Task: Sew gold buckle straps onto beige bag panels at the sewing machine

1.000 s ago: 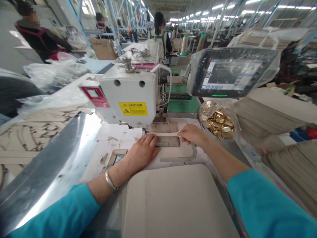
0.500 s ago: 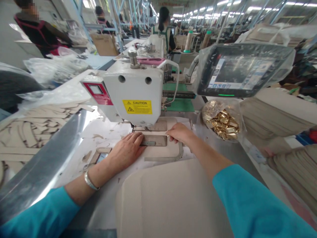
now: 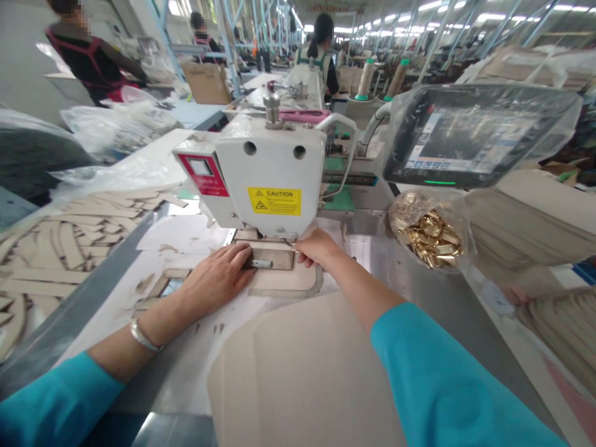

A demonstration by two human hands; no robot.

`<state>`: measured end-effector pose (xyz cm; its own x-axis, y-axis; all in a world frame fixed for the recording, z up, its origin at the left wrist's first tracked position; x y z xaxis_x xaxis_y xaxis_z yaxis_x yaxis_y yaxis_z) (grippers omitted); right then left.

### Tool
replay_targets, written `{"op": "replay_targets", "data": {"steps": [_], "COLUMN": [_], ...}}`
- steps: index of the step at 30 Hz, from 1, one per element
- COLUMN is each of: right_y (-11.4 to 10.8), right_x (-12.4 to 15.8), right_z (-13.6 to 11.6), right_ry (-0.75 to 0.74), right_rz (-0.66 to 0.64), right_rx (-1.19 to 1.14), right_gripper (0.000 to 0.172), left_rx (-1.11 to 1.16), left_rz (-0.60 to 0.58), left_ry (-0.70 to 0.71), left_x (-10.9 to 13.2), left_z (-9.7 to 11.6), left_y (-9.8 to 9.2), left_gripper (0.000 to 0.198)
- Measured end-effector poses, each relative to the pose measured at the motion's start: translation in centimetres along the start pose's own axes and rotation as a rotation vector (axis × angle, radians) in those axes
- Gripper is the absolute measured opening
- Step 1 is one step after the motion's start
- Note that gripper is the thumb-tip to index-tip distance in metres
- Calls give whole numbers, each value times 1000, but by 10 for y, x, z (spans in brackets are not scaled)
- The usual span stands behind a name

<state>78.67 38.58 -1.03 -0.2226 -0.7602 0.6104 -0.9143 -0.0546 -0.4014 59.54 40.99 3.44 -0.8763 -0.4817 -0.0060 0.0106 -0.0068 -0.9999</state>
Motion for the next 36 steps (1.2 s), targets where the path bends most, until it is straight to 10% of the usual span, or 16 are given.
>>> {"op": "replay_targets", "data": {"steps": [29,36], "right_y": [-94,-96], "right_x": [25,27], "right_z": [88,86], "right_ry": [134,82], "right_rz": [40,50], "right_rx": [-168,-138], "right_gripper": [15,14], "left_rx": [66,265], "left_rz": [-32,-132], "left_ry": [198,111], "left_x": [-45,-42], "left_z": [89,128], "left_y": [10,-18], "left_gripper": [21,26]}}
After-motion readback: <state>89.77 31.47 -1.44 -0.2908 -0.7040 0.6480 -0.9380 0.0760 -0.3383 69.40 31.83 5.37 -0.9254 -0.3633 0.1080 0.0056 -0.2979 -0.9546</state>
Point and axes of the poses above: each hand's wrist, its own x-axis away from the middle knuckle, its own y-axis out of the palm, z = x × y, the point moved 9 cm from there along -x, towards the middle knuckle, and after that the axes turned 13 degrees about -z, right-handed, at the moved point
